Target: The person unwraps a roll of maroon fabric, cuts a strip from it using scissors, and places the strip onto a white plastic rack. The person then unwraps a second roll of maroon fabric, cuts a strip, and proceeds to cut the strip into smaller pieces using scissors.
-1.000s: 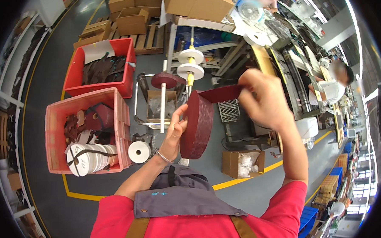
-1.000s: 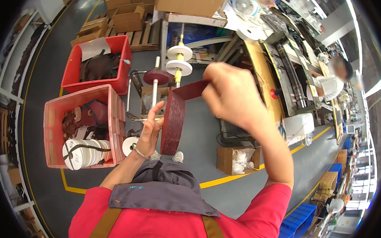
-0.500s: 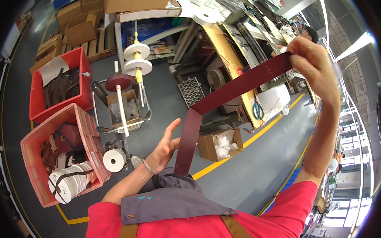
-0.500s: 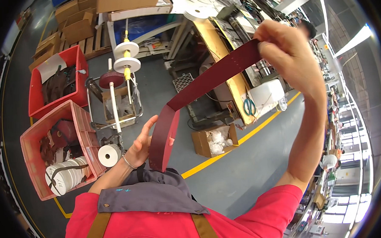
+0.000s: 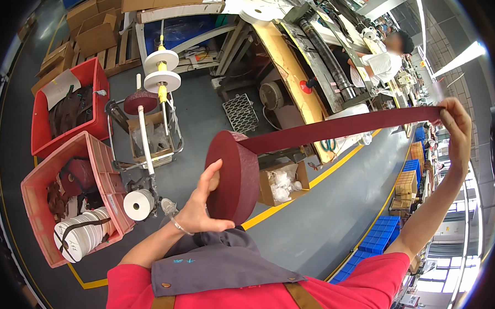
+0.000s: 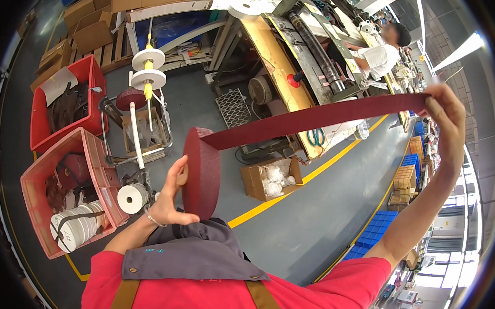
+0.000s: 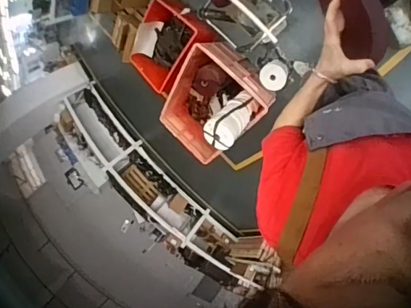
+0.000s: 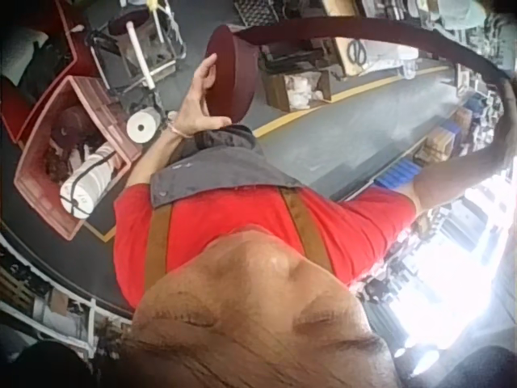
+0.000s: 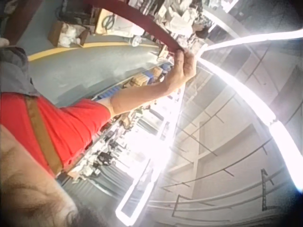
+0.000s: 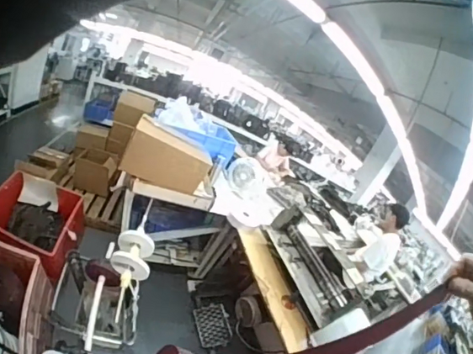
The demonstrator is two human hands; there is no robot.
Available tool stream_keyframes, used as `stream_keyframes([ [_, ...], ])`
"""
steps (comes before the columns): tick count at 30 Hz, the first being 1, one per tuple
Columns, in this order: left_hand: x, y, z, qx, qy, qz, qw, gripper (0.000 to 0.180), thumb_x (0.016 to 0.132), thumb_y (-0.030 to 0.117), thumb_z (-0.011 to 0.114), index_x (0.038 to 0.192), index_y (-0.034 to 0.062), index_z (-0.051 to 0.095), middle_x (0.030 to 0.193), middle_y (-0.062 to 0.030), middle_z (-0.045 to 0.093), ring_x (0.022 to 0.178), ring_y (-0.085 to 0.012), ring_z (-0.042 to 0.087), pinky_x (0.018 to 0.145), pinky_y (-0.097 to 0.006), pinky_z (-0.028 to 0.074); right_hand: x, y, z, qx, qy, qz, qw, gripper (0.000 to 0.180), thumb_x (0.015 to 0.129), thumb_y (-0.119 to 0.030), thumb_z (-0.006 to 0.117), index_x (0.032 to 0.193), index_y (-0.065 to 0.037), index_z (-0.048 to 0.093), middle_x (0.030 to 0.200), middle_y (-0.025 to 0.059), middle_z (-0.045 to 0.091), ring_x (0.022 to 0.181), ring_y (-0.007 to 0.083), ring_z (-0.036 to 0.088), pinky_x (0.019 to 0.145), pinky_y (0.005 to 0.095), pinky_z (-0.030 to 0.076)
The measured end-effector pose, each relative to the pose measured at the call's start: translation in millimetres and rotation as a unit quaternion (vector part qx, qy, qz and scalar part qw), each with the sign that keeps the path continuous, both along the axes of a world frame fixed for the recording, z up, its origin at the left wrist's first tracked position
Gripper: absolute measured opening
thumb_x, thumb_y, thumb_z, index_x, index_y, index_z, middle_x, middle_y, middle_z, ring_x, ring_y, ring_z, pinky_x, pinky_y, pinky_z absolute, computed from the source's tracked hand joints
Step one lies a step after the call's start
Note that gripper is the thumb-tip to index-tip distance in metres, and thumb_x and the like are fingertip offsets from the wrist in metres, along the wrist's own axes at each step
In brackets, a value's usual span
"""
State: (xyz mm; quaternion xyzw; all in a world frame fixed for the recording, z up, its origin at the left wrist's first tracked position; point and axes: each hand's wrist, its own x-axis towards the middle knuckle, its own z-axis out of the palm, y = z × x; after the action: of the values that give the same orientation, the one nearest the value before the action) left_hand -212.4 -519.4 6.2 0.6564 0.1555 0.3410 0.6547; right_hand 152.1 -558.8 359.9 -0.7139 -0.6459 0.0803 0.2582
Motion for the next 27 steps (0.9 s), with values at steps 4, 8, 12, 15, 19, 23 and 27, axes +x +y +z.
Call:
stream_keyframes([
  [4,-21.0,1.9,13.8,0.038,0.025,0.016,0.999,0.111,0.049,0.030,0.078,0.133,-0.0017,0.012,0.134,-0.0172,0.024,0.128,-0.0293,0.021,0.105,-0.046,0.007,44.2,-4.0,-15.2,-0.010,0.061,-0.058,0.996,0.010,0.083,-0.013,0.049,0.087,-0.004,0.052,0.074,0.0006,0.056,0.067,0.0068,0.053,0.064,0.0204,0.040],
  [8,-39.7,5.8,31.9,0.241,0.044,0.054,0.968,0.104,0.049,0.034,0.077,0.128,-0.0014,0.021,0.120,-0.0167,0.038,0.116,-0.0331,0.036,0.102,-0.056,0.007,74.7,18.5,-36.3,-0.017,0.089,-0.078,0.993,0.012,0.083,-0.016,0.050,0.089,-0.005,0.051,0.073,-0.0009,0.056,0.065,0.0057,0.056,0.060,0.0183,0.042],
  [12,-46.9,11.8,54.1,0.351,0.082,0.055,0.931,0.088,0.051,0.034,0.075,0.121,0.0041,0.031,0.093,-0.0117,0.050,0.087,-0.0294,0.052,0.098,-0.059,0.010,96.8,40.7,-46.3,0.001,0.129,-0.055,0.990,0.012,0.085,-0.016,0.050,0.090,-0.005,0.052,0.075,-0.0011,0.057,0.065,0.0058,0.057,0.060,0.0188,0.043],
  [15,-47.1,12.3,57.5,0.394,0.124,0.090,0.906,0.081,0.050,0.033,0.073,0.117,0.0066,0.036,0.085,-0.0118,0.051,0.082,-0.0292,0.053,0.098,-0.059,0.012,102.7,51.8,-44.9,0.026,0.130,-0.037,0.990,0.014,0.086,-0.017,0.050,0.092,-0.005,0.053,0.077,0.0000,0.058,0.067,0.0069,0.058,0.062,0.0190,0.043],
  [19,-50.7,9.8,48.4,0.426,0.209,0.143,0.869,0.076,0.047,0.032,0.071,0.114,0.0090,0.041,0.084,-0.0128,0.051,0.083,-0.0295,0.053,0.097,-0.060,0.015,90.4,40.8,-49.7,0.069,0.106,-0.054,0.990,0.014,0.087,-0.017,0.047,0.083,-0.005,0.051,0.073,0.0005,0.051,0.068,0.0073,0.051,0.066,0.0202,0.041],
  [23,-66.3,10.8,40.8,0.479,0.296,0.177,0.807,0.070,0.051,0.032,0.066,0.116,0.0166,0.043,0.085,-0.0127,0.050,0.086,-0.0265,0.052,0.096,-0.058,0.020,78.7,18.4,-110.1,-0.120,0.155,-0.002,0.981,0.010,0.076,-0.013,0.057,0.071,-0.004,0.055,0.070,0.0045,0.056,0.065,0.0112,0.052,0.061,0.0229,0.041],
  [27,-82.2,18.6,64.0,0.549,0.376,0.096,0.741,0.053,0.065,0.022,0.054,0.117,0.0217,0.043,0.087,-0.0112,0.050,0.084,-0.0222,0.052,0.098,-0.055,0.022,16.1,41.3,-223.6,-0.254,-0.061,0.086,0.962,0.029,0.066,-0.015,0.066,0.090,0.001,0.061,0.085,0.0130,0.062,0.082,0.0205,0.060,0.076,0.0302,0.045],
])
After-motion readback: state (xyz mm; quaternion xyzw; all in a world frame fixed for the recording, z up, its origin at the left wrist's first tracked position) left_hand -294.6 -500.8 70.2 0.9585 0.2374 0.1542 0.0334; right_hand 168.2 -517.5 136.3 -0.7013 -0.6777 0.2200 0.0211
